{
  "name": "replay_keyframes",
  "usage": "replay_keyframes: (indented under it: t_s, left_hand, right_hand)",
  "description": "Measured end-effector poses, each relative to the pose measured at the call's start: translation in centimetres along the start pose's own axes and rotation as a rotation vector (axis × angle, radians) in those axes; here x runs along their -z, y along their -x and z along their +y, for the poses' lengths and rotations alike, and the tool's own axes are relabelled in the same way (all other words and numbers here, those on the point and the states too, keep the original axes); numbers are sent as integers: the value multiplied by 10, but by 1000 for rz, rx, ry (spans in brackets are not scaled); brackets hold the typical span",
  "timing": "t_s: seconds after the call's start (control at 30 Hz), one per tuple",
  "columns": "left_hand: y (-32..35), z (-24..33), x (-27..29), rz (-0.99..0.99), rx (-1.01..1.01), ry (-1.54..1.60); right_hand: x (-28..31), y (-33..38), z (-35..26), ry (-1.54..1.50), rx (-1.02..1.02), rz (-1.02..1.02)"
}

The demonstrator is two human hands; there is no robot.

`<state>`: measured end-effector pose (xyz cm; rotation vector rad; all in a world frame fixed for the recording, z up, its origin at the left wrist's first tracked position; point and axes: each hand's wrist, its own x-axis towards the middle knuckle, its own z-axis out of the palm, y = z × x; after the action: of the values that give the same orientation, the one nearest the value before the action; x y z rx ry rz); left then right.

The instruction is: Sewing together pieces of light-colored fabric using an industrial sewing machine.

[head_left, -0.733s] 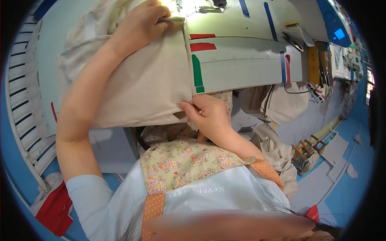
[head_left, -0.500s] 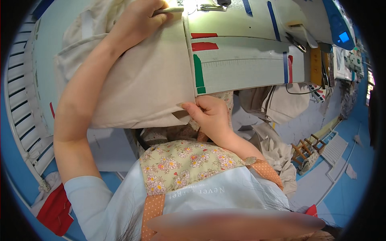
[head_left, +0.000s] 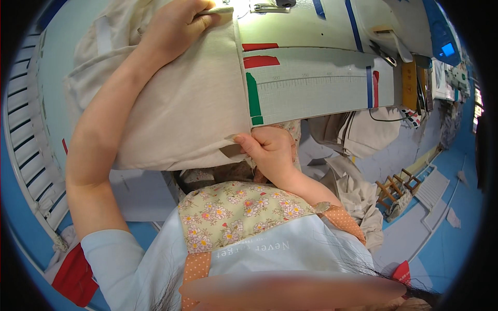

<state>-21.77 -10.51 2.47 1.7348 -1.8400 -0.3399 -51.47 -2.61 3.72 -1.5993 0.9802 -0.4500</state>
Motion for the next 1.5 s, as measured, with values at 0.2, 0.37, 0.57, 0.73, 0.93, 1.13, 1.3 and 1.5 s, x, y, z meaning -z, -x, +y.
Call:
replay_keyframes:
  t_s: [0.2, 0.37, 0.57, 0.73, 0.93, 1.13, 1.3, 1.5]
  left_hand:
    - [-4, 2, 4, -94, 173, 48]
    - [-2, -9, 9, -96, 247, 184]
    - [-3, -4, 13, -117, 339, 178]
    - [-8, -1, 12, -79, 299, 81]
    - [-16, 5, 9, -96, 388, 88]
    - [-20, 22, 11, -118, 486, 147]
    - [-17, 33, 10, -27, 347, 114]
    - [-17, 35, 5, 32, 328, 74]
  right_hand:
    - [2, 0, 7, 63, 79, -27]
    - [1, 0, 7, 92, 108, -34]
    - [-1, -1, 4, 34, 89, -11]
    - [1, 1, 14, 25, 51, -50]
    - [-1, 0, 13, -65, 1, -18]
    - [1, 3, 10, -72, -41, -52]
    - [0, 3, 14, -74, -61, -69]
    - [0, 3, 12, -80, -61, -57]
